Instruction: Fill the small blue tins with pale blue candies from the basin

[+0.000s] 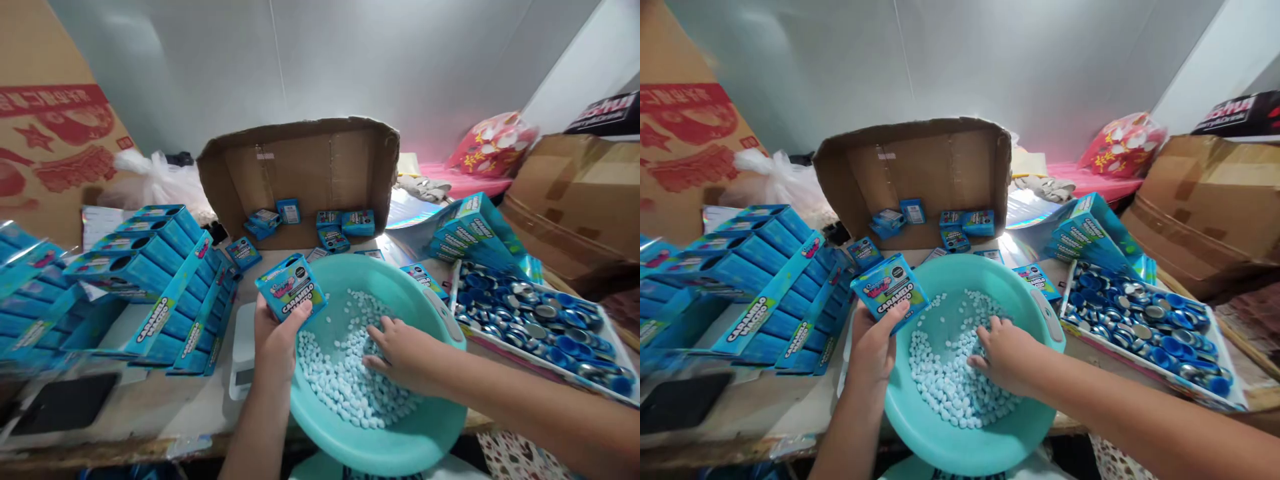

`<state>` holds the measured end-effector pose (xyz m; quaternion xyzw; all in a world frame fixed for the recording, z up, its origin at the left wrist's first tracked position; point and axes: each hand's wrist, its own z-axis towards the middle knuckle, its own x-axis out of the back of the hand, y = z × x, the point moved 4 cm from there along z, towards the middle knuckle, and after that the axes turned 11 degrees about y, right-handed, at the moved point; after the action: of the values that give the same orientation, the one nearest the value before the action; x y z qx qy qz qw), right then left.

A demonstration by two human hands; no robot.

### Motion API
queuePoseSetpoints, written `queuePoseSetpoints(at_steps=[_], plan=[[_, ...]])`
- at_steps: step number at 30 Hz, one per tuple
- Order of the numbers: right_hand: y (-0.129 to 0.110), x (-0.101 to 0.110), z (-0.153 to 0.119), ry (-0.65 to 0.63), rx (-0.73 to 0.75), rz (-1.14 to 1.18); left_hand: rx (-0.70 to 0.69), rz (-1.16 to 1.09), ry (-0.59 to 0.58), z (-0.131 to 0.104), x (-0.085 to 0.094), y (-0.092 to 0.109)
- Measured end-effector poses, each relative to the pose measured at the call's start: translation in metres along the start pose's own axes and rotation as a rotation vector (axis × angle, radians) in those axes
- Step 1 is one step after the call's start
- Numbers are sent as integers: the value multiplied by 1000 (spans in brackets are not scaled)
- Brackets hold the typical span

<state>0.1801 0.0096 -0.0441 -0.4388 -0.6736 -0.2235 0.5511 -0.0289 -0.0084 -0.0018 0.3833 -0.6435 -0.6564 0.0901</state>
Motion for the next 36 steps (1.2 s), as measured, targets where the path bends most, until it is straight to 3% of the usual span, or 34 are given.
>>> queuePoseSetpoints(at_steps=[6,10,14,20,23,26,31,34,36], plan=[[-15,-8,-9,-326,-137,388,-58,-49,83,-1,0,1],[-39,-18,1,-364,-322,761,-111,-9,8,-3,-5,4],[-55,-21,25,-250,-293,1046,-184,-11,15,-2,0,6],[-31,20,80,277,358,674,-264,-56,124,0,8,8],[-23,13,102,379,371,621,-259,-41,105,-1,7,9],[-35,-13,106,400,344,634,-261,-3,104,-1,2,13],[-74,-45,74,325,382,884,-336,89,113,-3,-11,22],[-91,-48,52,223,253,1147,-383,239,134,-5,-15,19],[-96,-46,39,163,68,1307,-439,381,129,-6,-16,15]])
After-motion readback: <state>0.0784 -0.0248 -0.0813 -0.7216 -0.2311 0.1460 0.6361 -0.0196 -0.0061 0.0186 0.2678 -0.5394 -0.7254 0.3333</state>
